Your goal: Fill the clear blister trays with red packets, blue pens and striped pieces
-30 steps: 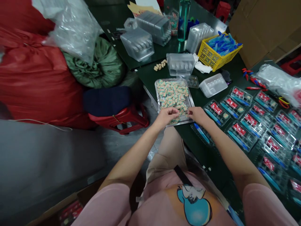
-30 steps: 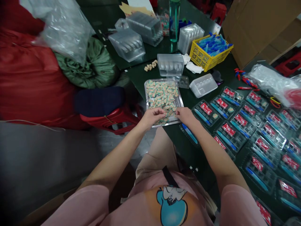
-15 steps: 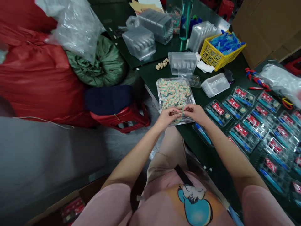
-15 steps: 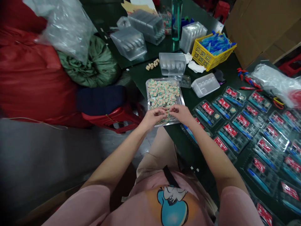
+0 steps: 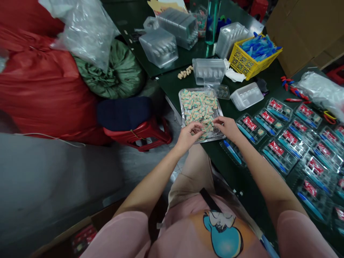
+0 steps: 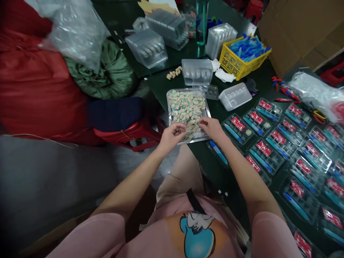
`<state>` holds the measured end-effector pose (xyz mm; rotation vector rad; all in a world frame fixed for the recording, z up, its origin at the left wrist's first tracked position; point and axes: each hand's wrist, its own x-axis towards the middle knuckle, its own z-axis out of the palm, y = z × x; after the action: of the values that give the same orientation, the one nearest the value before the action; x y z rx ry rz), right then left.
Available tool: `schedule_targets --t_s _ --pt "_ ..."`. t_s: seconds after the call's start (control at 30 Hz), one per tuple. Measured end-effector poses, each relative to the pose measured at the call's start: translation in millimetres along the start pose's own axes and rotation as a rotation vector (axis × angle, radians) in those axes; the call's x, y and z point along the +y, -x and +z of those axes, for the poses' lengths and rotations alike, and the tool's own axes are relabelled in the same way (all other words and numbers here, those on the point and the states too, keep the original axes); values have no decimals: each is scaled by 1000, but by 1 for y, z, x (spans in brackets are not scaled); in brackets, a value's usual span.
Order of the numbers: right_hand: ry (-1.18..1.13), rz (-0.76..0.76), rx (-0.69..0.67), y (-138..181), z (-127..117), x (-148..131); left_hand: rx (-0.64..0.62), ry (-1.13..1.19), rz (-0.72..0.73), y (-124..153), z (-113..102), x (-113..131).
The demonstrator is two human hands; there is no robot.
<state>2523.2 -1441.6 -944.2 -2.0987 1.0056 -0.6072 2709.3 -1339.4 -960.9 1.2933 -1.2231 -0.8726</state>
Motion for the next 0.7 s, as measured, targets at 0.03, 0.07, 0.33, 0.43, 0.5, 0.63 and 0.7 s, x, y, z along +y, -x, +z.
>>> schedule_targets --t_s 0.03,0.07,0.33,0.43,0.5,0.63,0.7 --pt "84 -2 8 -1 0 3 7 -24 26 1 -2 0" --pt "157 -3 2 -3 1 5 18 -46 47 2 -4 0" --pt "468 5 -111 -10 20 6 133 -96 78 8 -19 -4" --pt "498 92 -74 -11 28 6 150 -97 65 10 -20 -6" --pt "478 133 -46 -10 31 7 150 -86 49 11 -19 -7" --pt "332 114 13 -7 26 6 121 -10 -29 11 -15 -6" --pt "204 76 66 -3 21 3 90 47 -68 10 -12 -6"
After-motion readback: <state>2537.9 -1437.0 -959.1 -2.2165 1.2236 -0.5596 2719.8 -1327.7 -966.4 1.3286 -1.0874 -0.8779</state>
